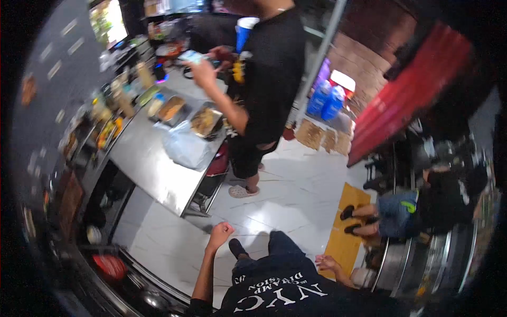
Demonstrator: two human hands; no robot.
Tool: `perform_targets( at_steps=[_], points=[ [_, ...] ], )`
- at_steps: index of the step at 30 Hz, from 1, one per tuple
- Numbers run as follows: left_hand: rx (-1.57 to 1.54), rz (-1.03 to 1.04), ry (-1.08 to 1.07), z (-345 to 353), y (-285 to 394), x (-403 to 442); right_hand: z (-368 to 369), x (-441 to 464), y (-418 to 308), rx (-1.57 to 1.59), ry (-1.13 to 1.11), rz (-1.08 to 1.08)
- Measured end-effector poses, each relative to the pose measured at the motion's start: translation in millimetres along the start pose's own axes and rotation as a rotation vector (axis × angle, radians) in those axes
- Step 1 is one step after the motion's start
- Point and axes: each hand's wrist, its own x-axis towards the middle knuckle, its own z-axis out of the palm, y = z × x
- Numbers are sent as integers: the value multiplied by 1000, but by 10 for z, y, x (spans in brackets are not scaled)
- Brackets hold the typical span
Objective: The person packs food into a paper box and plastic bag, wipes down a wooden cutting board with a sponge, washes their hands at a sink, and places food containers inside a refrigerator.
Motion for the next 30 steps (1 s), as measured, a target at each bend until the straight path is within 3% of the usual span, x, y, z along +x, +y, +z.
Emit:
perform_targets(
  at_steps=[3, 4, 6, 8, 10, 12, 13, 14, 16, 18, 20, 22, 25, 28, 29, 30],
  points=[
    [-305, 71, -84, 154, 294, 442, 229, 216, -18, -138, 177, -272],
    [-372, 83, -117, 247, 352, 598, 258, 225, -103, -39, 142, -206],
    [-191, 66, -216, 415, 521, 894, 247, 292, -242, 146, 63, -81],
    [-21, 47, -293, 655, 740, 1142, 69, 607, -243, 102, 27, -100],
    [-167, 82, -299, 915, 937, 1438, -229, 1315, 24, 261, -1, -323],
    [-309, 151, -309, 1341, 713, 1884, -652, 1450, -445, 230, 80, -196],
    [-302, 42, -302, 1503, 680, 2073, -848, 1618, -686, 147, 144, -170],
    [-141, 92, -308, 1648, 792, 2212, -1020, 1841, -888, 64, 203, -143],
    [186, 192, -324, 1815, 1142, 2678, -1296, 2375, -1170, 148, 282, -422],
    [62, 288, -339, 1881, 1499, 2969, -1514, 2792, -1715, 88, 337, -525],
    [-24, 396, -295, 1850, 1929, 3235, -1692, 2986, -2364, 211, 216, -679],
    [-61, 512, -205, 1786, 2281, 3474, -1784, 2997, -3104, 284, 156, -649],
    [-260, 170, -324, 1988, 2034, 3928, -1945, 2974, -3965, 93, 218, -739],
    [31, 68, -313, 2123, 1992, 4539, -2152, 3266, -4296, 134, 191, -844],
    [-17, 49, -299, 2210, 1986, 4739, -2262, 3334, -4356, 111, 233, -900],
    [-67, 36, -277, 2316, 1916, 4988, -2390, 3482, -4294, 75, 236, -794]
  ],
)
